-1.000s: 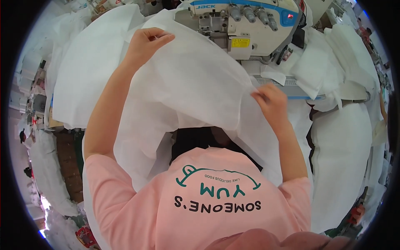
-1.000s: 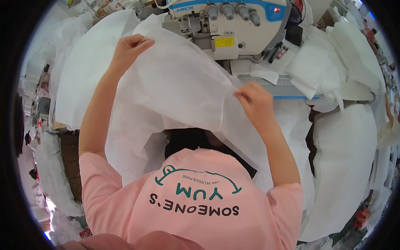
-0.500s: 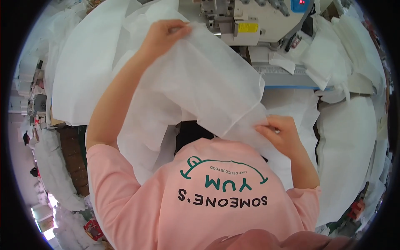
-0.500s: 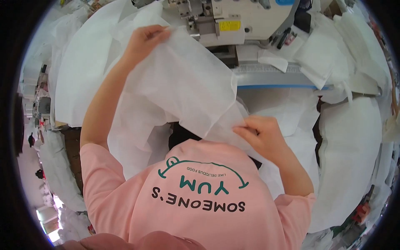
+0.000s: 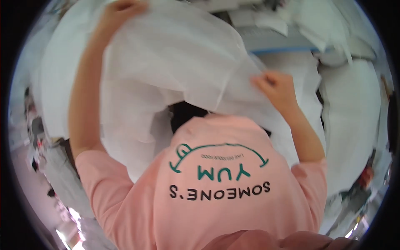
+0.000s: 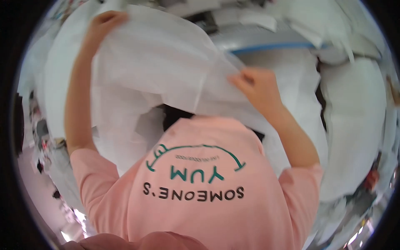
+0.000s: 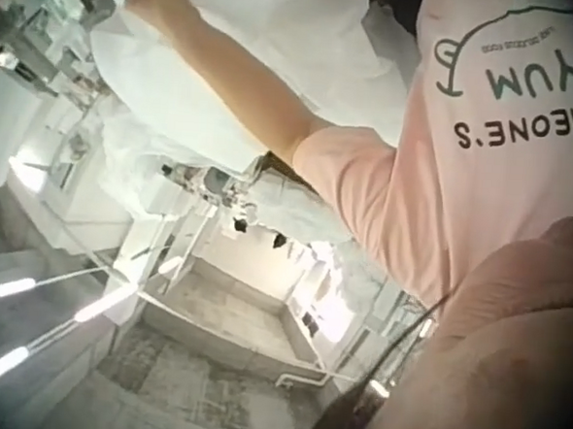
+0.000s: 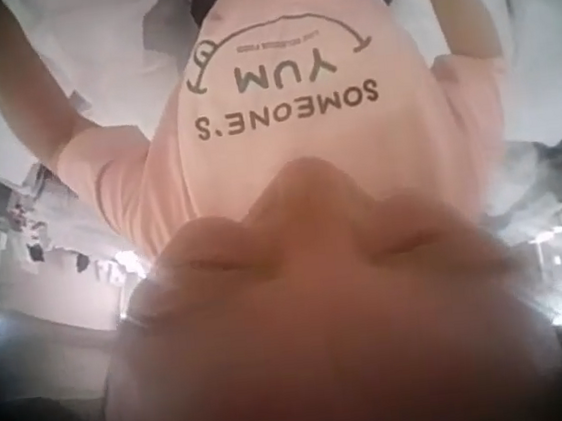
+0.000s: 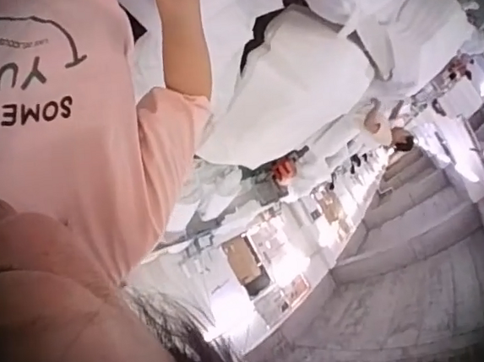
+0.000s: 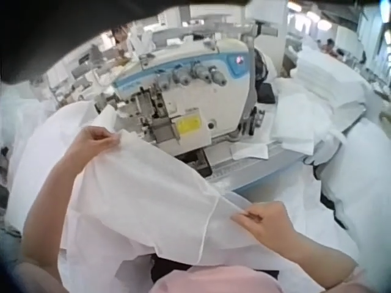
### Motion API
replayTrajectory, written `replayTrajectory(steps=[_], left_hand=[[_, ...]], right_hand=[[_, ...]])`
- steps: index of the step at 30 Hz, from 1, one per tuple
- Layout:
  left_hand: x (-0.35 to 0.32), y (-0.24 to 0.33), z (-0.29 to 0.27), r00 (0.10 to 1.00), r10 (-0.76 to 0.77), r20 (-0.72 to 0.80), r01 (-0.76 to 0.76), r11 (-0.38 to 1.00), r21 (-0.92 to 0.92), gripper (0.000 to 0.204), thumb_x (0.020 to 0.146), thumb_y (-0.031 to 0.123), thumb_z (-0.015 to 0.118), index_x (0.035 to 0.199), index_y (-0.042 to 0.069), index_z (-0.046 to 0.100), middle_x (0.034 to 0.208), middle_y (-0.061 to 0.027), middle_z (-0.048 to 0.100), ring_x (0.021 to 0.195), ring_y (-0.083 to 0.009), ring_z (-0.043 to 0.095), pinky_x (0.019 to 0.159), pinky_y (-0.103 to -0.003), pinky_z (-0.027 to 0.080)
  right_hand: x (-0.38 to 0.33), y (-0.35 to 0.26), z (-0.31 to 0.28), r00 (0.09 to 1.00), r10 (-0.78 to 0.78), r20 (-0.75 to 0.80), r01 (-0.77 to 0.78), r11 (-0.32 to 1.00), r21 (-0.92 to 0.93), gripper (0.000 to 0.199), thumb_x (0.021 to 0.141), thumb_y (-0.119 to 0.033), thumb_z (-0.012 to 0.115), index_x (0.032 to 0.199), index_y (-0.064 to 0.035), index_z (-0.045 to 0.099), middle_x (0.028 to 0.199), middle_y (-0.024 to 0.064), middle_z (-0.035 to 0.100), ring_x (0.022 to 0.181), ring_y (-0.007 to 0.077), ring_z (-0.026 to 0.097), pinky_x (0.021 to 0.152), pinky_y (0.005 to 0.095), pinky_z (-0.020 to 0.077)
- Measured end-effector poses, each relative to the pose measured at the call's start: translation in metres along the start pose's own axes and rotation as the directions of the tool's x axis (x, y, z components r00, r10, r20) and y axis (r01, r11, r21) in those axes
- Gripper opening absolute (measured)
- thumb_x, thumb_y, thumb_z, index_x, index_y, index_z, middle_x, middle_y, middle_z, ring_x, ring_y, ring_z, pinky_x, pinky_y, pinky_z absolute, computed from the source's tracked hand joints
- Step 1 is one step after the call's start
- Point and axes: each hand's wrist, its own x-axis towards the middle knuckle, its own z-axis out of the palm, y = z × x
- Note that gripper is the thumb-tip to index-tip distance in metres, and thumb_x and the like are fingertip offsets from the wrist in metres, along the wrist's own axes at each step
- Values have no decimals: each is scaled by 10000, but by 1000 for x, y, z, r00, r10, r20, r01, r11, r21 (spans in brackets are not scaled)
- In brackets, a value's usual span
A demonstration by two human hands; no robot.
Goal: Sewing pieces of white fabric together using an industrial sewing machine.
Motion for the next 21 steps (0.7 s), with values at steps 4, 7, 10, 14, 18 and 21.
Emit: replayTrajectory(steps=[4, 7, 10, 14, 18, 21], left_hand=[[-19, 24, -33, 967, 144, -209, -119, 985, 126, 196, 680, 197, 738, 848, 124, 668, 838, -3, 606, 811, -180, 568, 714, -302, 434], [-37, 35, -49, 863, 496, -96, -385, 769, 511, 99, 744, 205, 655, 822, 145, 669, 819, 8, 576, 836, -223, 529, 761, -347, 405], [-49, 47, -56, 941, 336, 50, -302, 762, 573, 222, 744, 212, 653, 964, 183, 652, 848, -30, 560, 887, -245, 523, 793, -382, 406], [-72, 76, -30, 939, 340, -42, -307, 890, 337, 386, 780, 225, 625, 1161, 213, 563, 1044, -126, 546, 984, -305, 508, 837, -418, 401], [-72, 91, -24, 917, 396, 49, -382, 838, 390, 528, 811, 270, 605, 1304, 194, 430, 1263, -231, 420, 1128, -368, 437, 912, -462, 370], [-66, 93, -38, 911, 394, 123, -407, 807, 429, 613, 776, 309, 646, 1318, 150, 408, 1295, -224, 400, 1168, -357, 408, 931, -444, 365]], right_hand=[[-49, -63, -5, 929, -61, 364, -117, 887, 447, 118, 667, -26, 742, 753, 6, 668, 714, 56, 661, 631, 67, 587, 565, 213, 452], [-61, -86, 6, 907, -117, 405, -138, 825, 548, 167, 639, 16, 750, 787, 4, 674, 741, 38, 667, 660, 81, 600, 608, 222, 477], [-52, -103, 12, 881, -304, 362, 81, 852, 517, 197, 670, -27, 735, 858, -9, 678, 744, 70, 673, 664, 82, 602, 613, 247, 485], [-39, -102, 40, 835, -312, 452, 118, 905, 408, 195, 724, -67, 688, 915, -35, 673, 758, 112, 672, 639, 138, 623, 606, 280, 489], [-56, -96, 61, 700, -435, 567, 227, 887, 401, 202, 776, -70, 613, 971, -54, 660, 761, 145, 653, 633, 235, 631, 609, 302, 487], [-48, -106, 53, 735, -514, 442, 316, 837, 447, 227, 774, -36, 590, 991, -59, 652, 760, 151, 645, 654, 253, 636, 628, 309, 485]])
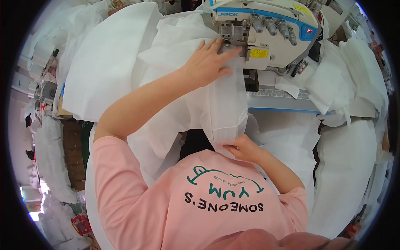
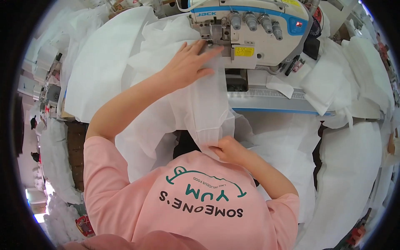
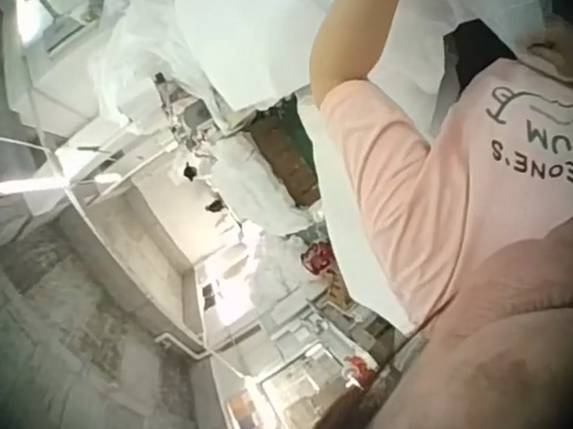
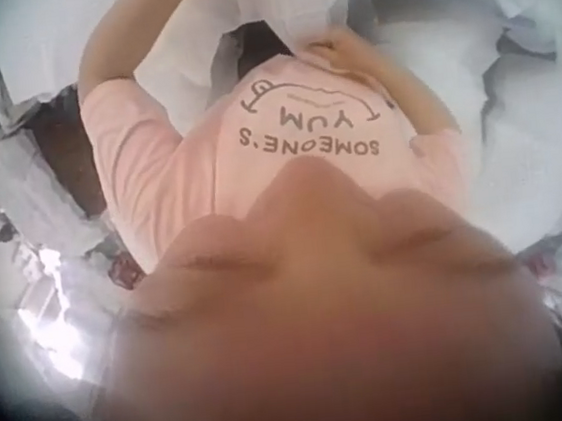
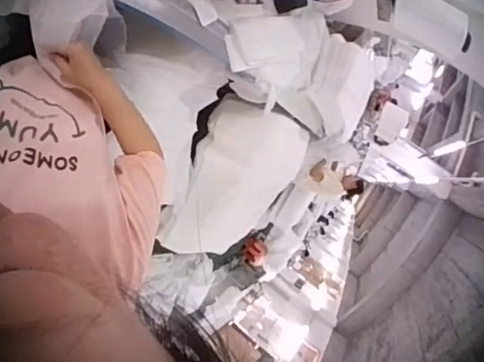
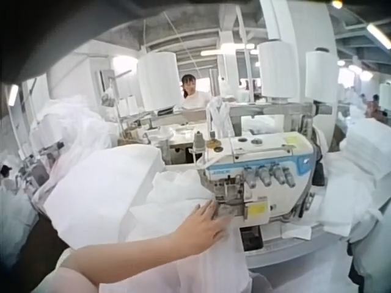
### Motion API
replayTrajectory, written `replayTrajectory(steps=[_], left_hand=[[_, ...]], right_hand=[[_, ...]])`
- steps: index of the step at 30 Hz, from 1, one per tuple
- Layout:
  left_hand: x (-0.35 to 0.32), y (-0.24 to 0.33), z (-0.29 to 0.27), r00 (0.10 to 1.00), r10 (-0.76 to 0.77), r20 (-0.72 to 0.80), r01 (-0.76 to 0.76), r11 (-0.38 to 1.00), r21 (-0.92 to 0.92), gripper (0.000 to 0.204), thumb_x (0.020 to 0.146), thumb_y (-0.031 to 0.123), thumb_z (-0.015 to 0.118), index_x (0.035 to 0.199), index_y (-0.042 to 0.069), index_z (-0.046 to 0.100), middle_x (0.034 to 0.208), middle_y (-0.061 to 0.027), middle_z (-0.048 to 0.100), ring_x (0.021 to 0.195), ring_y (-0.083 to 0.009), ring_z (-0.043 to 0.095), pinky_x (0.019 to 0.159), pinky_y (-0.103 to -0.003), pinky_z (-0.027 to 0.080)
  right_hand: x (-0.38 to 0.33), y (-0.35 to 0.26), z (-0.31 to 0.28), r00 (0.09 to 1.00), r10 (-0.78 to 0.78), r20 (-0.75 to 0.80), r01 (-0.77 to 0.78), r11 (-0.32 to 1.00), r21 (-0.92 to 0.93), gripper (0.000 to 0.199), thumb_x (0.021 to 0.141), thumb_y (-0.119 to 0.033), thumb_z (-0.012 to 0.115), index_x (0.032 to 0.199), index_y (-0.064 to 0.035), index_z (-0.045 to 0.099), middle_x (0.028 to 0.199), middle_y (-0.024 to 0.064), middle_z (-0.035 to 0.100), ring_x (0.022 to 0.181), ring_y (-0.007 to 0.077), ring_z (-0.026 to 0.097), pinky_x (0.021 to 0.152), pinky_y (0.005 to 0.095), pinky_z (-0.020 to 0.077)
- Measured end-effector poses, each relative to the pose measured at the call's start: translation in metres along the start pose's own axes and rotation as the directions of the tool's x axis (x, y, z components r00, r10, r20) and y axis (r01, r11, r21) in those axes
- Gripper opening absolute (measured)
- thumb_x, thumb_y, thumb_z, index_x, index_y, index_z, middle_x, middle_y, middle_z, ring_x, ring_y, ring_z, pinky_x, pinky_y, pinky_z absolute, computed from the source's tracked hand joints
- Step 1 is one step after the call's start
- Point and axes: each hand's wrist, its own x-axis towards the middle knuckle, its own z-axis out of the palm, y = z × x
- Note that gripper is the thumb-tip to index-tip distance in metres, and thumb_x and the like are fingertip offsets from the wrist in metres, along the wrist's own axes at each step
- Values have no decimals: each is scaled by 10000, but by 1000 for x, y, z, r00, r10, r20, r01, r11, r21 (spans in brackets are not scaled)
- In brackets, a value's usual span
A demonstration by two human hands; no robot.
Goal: Sewing pieces of white fabric together using an industrial sewing machine.
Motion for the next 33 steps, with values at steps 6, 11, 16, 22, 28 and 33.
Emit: replayTrajectory(steps=[6, 11, 16, 22, 28, 33], left_hand=[[-115, 33, -24, -29, 374, 927, 786, 582, -211, 469, 816, 364, 591, 1122, 11, 548, 977, -105, 635, 743, -181, 634, 603, -310, 511], [-144, -57, -49, 509, -817, 269, 733, 248, -633, 461, 831, 381, 583, 1069, -13, 601, 922, -94, 633, 835, -184, 609, 722, -324, 486], [-101, -130, -104, 447, -665, -598, 55, 688, -724, 495, 880, 424, 534, 1146, 7, 548, 1125, -90, 579, 954, -211, 567, 816, -319, 461], [-148, 12, 15, 726, -376, 576, 296, -585, -755, 753, 890, 493, 465, 1422, 60, 153, 1447, -58, 248, 1315, -218, 257, 1074, -395, 231], [-178, 1, -12, 689, -441, 575, 281, -568, -773, 837, 765, 293, 690, 1407, 62, 206, 1415, -98, 293, 1315, -246, 274, 1061, -413, 254], [-199, 30, 1, 713, -483, 509, 425, -279, -861, 683, 753, 229, 706, 1306, -8, 383, 1273, -119, 476, 1143, -238, 479, 963, -368, 382]], right_hand=[[-35, -76, -29, 921, -351, -170, 305, 920, -247, 276, 749, -1, 563, 1001, -72, 652, 809, 135, 653, 662, 234, 636, 600, 287, 476], [-2, -21, 0, 992, -13, -124, 21, 998, 62, 269, 754, 9, 516, 960, -51, 678, 789, 82, 673, 631, 69, 588, 550, 231, 447], [63, -46, -31, 936, 83, -341, 103, 864, 493, 206, 770, -55, 582, 945, -11, 681, 798, 20, 672, 687, 54, 582, 598, 209, 457], [34, -45, -23, 918, 153, -365, 33, 890, 455, 148, 783, -120, 661, 862, -1, 695, 789, 34, 668, 728, 53, 579, 646, 218, 465], [-1, -47, 12, 894, 300, -332, -90, 847, 524, 138, 791, -111, 665, 875, -5, 693, 812, 31, 673, 740, 70, 590, 659, 224, 471], [-16, -35, 28, 903, 171, -393, 19, 900, 435, 124, 812, -82, 638, 888, 1, 689, 846, 54, 680, 772, 100, 605, 710, 240, 483]])
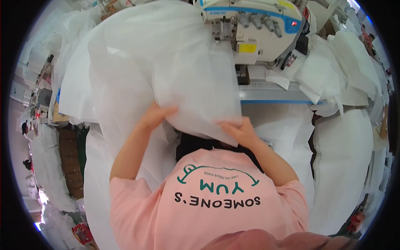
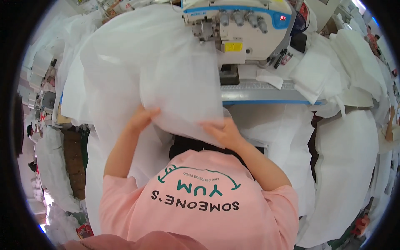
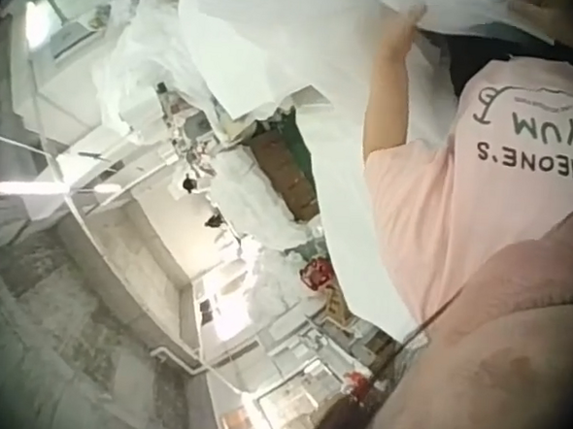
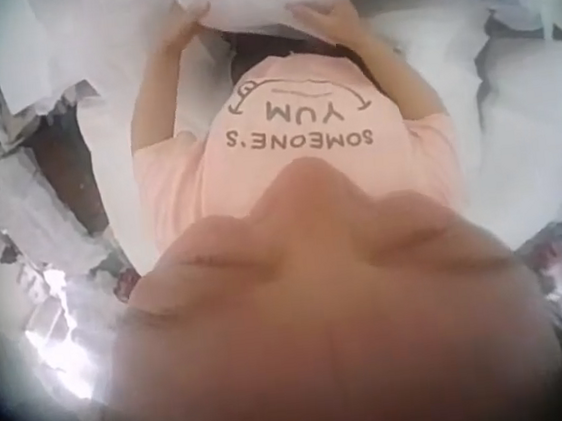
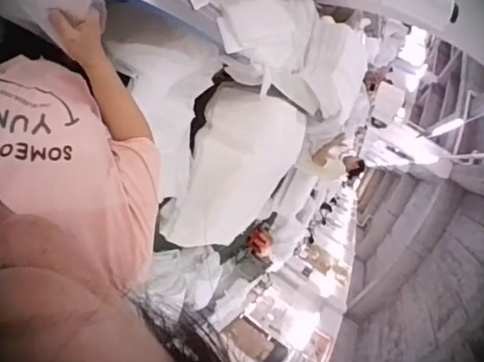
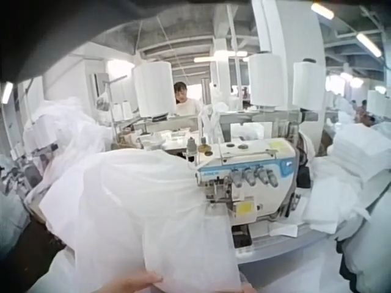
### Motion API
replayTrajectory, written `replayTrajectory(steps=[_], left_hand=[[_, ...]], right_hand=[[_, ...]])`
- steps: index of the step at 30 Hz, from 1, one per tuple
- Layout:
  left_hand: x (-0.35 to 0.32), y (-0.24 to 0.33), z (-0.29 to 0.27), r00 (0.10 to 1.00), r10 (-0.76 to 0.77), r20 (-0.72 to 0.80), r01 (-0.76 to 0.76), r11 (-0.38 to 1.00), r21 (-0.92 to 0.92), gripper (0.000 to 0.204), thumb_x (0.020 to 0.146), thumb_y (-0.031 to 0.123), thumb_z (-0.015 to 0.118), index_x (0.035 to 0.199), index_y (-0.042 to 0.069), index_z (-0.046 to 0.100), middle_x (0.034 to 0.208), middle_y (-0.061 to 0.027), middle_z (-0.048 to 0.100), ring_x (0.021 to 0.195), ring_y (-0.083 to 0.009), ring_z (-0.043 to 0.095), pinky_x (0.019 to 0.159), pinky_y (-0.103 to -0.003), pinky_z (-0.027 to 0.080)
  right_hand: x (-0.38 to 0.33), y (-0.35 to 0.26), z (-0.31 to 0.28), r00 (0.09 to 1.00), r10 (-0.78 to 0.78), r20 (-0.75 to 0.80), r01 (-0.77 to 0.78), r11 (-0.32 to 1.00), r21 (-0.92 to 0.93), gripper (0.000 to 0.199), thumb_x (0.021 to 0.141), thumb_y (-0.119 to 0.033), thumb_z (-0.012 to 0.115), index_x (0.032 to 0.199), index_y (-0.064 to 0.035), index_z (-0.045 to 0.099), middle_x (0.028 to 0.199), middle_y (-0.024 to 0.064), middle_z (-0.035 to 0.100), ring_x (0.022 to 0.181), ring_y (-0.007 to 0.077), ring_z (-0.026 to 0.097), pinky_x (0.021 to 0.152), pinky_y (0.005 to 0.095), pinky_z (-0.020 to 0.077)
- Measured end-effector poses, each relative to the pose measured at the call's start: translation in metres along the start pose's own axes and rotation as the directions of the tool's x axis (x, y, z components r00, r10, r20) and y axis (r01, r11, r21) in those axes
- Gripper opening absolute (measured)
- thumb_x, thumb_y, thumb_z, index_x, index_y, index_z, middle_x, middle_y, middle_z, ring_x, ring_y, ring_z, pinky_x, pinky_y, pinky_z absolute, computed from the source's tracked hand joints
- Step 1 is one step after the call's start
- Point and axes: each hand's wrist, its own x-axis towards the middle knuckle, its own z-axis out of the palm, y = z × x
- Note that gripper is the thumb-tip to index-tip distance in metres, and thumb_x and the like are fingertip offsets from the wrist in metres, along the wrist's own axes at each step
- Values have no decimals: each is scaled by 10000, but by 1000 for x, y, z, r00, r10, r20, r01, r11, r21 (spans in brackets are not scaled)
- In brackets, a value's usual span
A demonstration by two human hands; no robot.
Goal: Sewing pieces of white fabric together using an industrial sewing machine.
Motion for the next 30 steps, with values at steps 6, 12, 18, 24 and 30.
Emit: replayTrajectory(steps=[6, 12, 18, 24, 30], left_hand=[[123, 79, -18, 910, 404, -86, -411, 908, -80, 362, 890, 188, 558, 1189, -5, 495, 1110, -81, 582, 1056, -204, 538, 882, -354, 451], [98, -45, 5, 999, 28, -41, -35, 984, -175, 544, 870, 219, 568, 1327, 23, 350, 1277, -96, 456, 1180, -220, 427, 983, -363, 356], [26, -55, 42, 877, 404, -260, -396, 914, 84, 719, 778, 116, 619, 1393, 35, 256, 1344, -110, 397, 1257, -212, 345, 1002, -325, 327], [134, -16, -14, 957, 287, -30, -207, 756, 621, 643, 808, 28, 544, 1398, 81, 295, 1122, -71, 590, 991, -110, 524, 847, -291, 420], [199, 68, -2, 917, 278, 287, -266, 961, -79, 485, 759, -42, 503, 1225, 83, 552, 1161, -49, 590, 1123, -158, 494, 919, -310, 393]], right_hand=[[85, 20, -7, 990, -59, -125, 53, 997, -48, 142, 811, -102, 646, 881, 14, 688, 813, 55, 677, 728, 80, 598, 659, 230, 481], [58, 47, -5, 995, 30, -91, -32, 999, -25, 127, 786, -100, 659, 850, 4, 696, 747, 45, 671, 660, 51, 576, 590, 208, 458], [27, 54, -7, 993, 0, -116, -17, 989, -145, 153, 790, -127, 656, 832, 16, 688, 691, 39, 659, 602, 57, 562, 530, 214, 439], [111, 77, -18, 981, 11, -195, -37, 991, -129, 212, 847, -169, 592, 886, 25, 671, 773, 20, 655, 726, 56, 551, 637, 212, 433], [195, 40, -36, 966, -166, -199, 154, 985, -74, 251, 872, -206, 553, 924, 9, 671, 820, 26, 662, 738, 69, 572, 645, 213, 441]])
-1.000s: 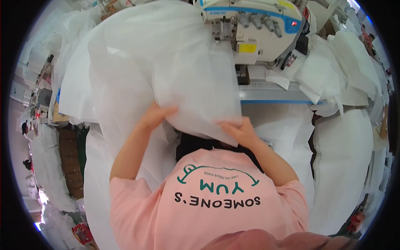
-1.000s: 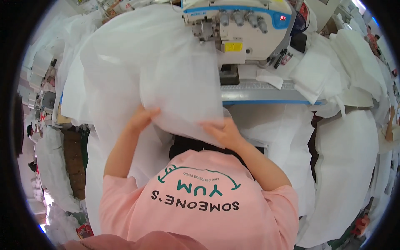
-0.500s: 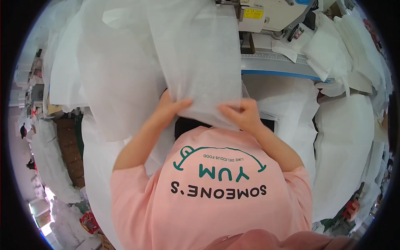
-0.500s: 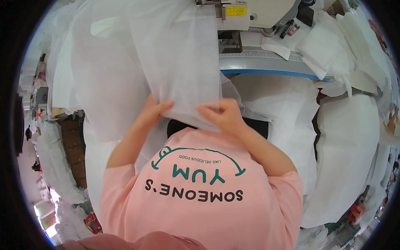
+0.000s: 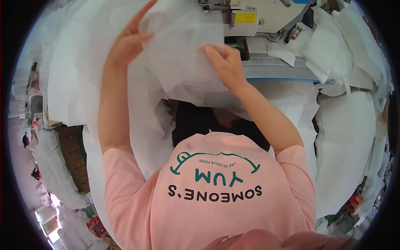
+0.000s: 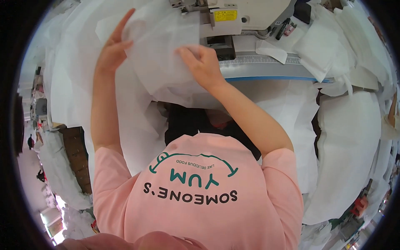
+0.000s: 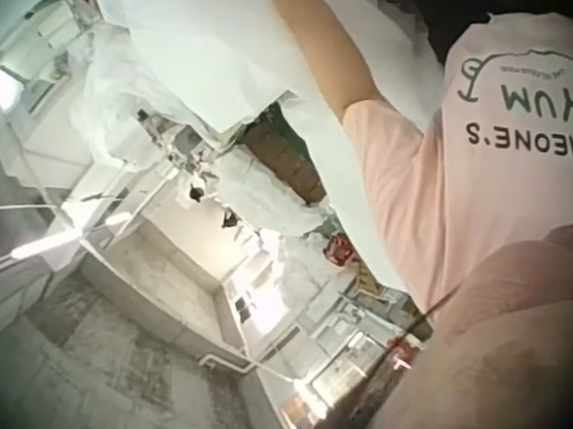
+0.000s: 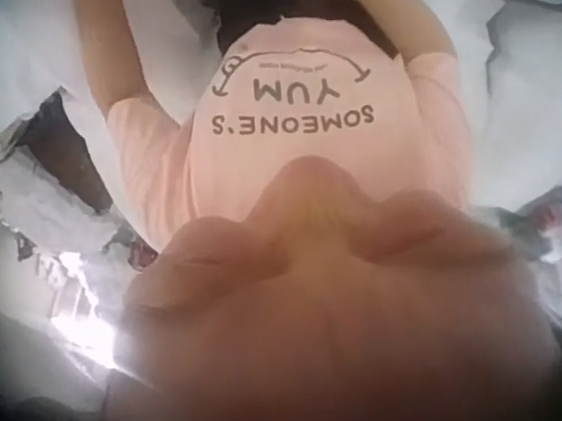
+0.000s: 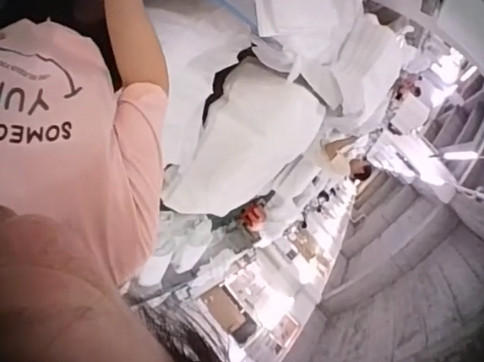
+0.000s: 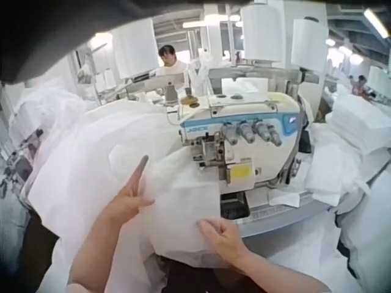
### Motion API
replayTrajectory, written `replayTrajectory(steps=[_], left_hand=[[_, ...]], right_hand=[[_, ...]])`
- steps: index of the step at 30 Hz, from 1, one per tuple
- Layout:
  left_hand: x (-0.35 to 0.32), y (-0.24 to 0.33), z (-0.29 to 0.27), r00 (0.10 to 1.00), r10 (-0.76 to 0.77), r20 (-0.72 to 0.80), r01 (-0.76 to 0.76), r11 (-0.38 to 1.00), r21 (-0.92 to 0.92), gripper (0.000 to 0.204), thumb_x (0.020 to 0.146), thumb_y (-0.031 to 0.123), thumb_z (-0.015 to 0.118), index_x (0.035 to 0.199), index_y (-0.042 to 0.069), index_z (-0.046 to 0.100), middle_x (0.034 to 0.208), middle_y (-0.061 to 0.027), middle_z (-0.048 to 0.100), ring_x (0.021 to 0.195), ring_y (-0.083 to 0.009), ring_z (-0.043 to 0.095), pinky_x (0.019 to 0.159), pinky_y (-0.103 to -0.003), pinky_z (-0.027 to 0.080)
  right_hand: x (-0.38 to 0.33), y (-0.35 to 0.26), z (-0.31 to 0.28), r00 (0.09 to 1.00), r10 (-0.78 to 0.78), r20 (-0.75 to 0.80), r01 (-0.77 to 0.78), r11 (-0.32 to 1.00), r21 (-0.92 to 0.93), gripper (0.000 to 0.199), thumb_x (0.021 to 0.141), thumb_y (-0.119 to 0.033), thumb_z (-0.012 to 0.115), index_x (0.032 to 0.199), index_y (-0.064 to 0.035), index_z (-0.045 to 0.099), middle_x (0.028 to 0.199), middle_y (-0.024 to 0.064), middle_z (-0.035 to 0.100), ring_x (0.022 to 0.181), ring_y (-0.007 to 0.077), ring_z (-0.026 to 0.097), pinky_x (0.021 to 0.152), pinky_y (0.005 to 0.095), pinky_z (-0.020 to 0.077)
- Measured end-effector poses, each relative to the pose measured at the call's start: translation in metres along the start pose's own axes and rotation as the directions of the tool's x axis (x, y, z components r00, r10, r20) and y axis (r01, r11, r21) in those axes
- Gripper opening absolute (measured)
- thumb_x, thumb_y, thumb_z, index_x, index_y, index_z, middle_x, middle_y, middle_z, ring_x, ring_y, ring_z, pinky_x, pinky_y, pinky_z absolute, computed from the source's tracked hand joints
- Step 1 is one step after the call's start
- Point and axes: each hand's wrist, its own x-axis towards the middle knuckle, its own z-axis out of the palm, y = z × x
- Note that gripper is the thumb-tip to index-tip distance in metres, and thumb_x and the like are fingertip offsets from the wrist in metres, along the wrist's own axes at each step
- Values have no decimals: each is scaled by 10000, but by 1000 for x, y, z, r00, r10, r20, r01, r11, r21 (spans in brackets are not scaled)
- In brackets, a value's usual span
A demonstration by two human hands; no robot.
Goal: Sewing pieces of white fabric together using an industrial sewing machine.
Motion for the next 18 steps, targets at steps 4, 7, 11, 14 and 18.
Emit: replayTrajectory(steps=[4, 7, 11, 14, 18], left_hand=[[25, 15, -3, 978, -19, -209, -14, 987, -158, 165, 818, 7, 573, 925, 51, 690, 918, -67, 666, 805, -117, 604, 685, -236, 465], [47, 21, -10, 852, 510, 115, -76, -96, 992, 455, 761, -69, 549, 1193, 75, 554, 1054, -140, 620, 952, -269, 588, 795, -301, 469], [51, 19, -28, 968, 201, 147, -12, -552, 834, 368, 707, -28, 529, 1037, 70, 659, 1049, -79, 613, 1003, -218, 553, 817, -351, 439], [40, -2, -10, 763, -638, -102, -59, -226, 972, 246, 694, -13, 528, 917, 14, 630, 843, -164, 593, 774, -301, 568, 650, -383, 440], [14, -34, 110, 381, -787, 485, -98, 487, 868, 453, 770, 187, 621, 1186, 60, 492, 877, -135, 648, 747, -277, 608, 678, -369, 466]], right_hand=[[31, -25, 7, 985, 166, 36, -170, 963, 211, 245, 884, -205, 530, 950, -13, 668, 878, 49, 669, 758, 94, 609, 669, 227, 467], [33, -33, 12, 980, 153, 127, -184, 941, 283, 247, 895, -205, 513, 982, -22, 654, 920, 67, 668, 776, 124, 633, 673, 252, 492], [19, -40, 7, 946, 189, 262, -259, 929, 266, 264, 905, -213, 505, 1034, -14, 620, 960, 86, 660, 769, 140, 637, 638, 249, 499], [26, -41, -9, 887, 351, 299, -443, 828, 343, 289, 910, -222, 505, 1098, -13, 571, 906, 68, 651, 715, 134, 625, 607, 236, 496], [42, 17, -93, 937, 149, 315, -344, 533, 773, 352, 915, -284, 506, 1136, -10, 518, 734, 18, 572, 627, 107, 574, 580, 227, 480]])
